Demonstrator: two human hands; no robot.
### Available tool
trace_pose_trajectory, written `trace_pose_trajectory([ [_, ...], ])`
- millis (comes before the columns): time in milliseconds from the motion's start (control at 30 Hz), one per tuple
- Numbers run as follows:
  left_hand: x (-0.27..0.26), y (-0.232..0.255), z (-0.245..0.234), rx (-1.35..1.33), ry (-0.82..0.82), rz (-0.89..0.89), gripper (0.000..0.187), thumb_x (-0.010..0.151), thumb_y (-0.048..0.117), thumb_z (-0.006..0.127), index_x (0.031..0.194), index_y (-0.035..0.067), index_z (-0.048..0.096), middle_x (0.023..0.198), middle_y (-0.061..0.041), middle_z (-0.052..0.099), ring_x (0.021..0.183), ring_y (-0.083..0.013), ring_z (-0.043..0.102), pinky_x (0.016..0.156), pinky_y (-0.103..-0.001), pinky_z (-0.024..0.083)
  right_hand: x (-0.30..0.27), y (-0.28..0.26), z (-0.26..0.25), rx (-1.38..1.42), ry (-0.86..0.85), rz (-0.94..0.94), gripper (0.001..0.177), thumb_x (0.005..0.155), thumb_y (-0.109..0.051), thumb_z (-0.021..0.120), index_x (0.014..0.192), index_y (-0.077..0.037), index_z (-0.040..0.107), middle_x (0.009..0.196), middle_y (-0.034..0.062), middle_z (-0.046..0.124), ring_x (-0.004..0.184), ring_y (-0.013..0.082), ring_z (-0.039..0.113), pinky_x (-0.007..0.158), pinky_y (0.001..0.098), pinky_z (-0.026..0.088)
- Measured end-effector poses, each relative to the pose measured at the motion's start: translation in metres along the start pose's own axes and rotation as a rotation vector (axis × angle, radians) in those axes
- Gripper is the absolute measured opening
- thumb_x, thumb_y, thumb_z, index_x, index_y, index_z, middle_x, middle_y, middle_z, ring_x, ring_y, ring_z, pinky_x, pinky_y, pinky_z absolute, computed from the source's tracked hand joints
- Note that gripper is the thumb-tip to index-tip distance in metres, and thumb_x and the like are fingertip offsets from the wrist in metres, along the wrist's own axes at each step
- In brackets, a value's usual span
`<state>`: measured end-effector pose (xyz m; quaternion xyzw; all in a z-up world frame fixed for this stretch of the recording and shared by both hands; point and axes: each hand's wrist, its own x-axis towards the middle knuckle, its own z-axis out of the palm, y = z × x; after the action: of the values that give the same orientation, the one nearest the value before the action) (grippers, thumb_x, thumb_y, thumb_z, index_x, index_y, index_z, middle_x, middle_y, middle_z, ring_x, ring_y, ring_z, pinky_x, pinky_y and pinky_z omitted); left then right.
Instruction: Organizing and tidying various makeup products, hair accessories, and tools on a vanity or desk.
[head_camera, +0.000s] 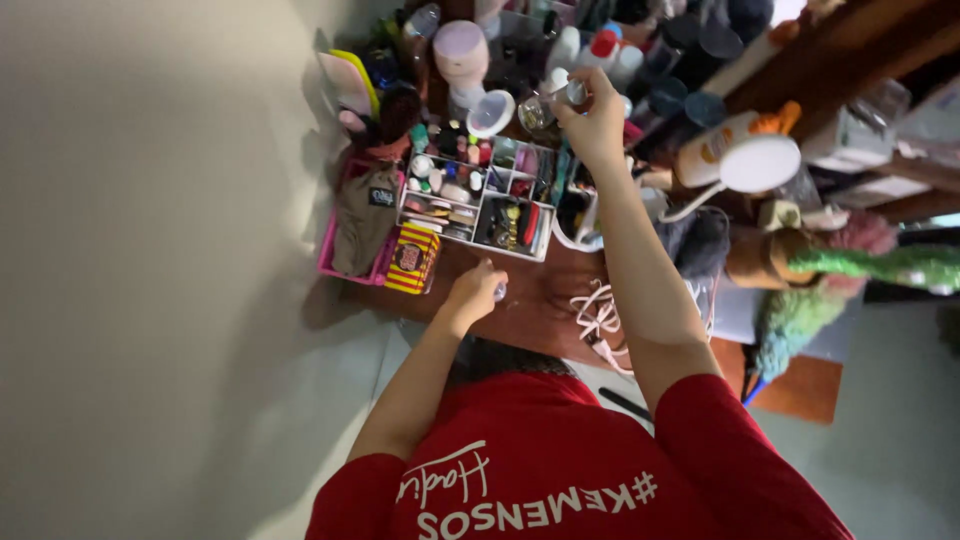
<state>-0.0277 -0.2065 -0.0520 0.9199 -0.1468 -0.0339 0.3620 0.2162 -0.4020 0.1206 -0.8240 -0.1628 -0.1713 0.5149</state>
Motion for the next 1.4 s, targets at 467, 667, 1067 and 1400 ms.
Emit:
trace_pose_trajectory([
  [467,0.009,-0.012,-0.004,-0.144,-0.006,-0.02,0.023,0.077,0.003,0.071,0.096,0.014,0.069,0.097,-0.016,0.061,0.092,-0.0405,0.063,0.076,-0.05,0.05,0.021,0.054,0.054,-0.016,-0.232,0.142,0.037,0.081,-0.008,0.083,0.112,-0.004,0.065,0.091,0.0104,0.071,0.076,0.0174,0.07,0.065,0.0329,0.055],
  [667,0.011,-0.009,-0.013,-0.158,-0.003,-0.029,0.023,0.074,0.003,0.073,0.096,0.012,0.068,0.095,-0.016,0.06,0.091,-0.0397,0.063,0.076,-0.049,0.051,0.02,0.064,0.073,-0.166,-0.304,0.007,0.038,0.08,-0.01,0.087,0.113,-0.006,0.069,0.089,0.0146,0.069,0.077,0.0246,0.068,0.07,0.0383,0.054],
  [1067,-0.001,0.001,-0.023,-0.164,0.123,-0.011,0.019,0.078,0.002,0.066,0.096,0.008,0.064,0.102,-0.017,0.058,0.094,-0.0403,0.063,0.079,-0.05,0.051,0.005,0.064,0.084,-0.222,-0.299,-0.206,0.035,0.077,0.007,0.073,0.111,-0.002,0.067,0.103,0.0209,0.066,0.096,0.0446,0.063,0.082,0.049,0.052],
  [1400,0.0,-0.005,-0.02,0.269,0.212,-0.218,0.015,0.085,-0.001,0.061,0.1,0.001,0.061,0.115,-0.023,0.056,0.096,-0.0421,0.062,0.079,-0.053,0.052,-0.005,0.032,0.058,-0.188,-0.247,-0.26,0.051,0.075,0.017,0.063,0.123,-0.002,0.062,0.126,0.0187,0.061,0.11,0.0428,0.064,0.088,0.0442,0.057],
])
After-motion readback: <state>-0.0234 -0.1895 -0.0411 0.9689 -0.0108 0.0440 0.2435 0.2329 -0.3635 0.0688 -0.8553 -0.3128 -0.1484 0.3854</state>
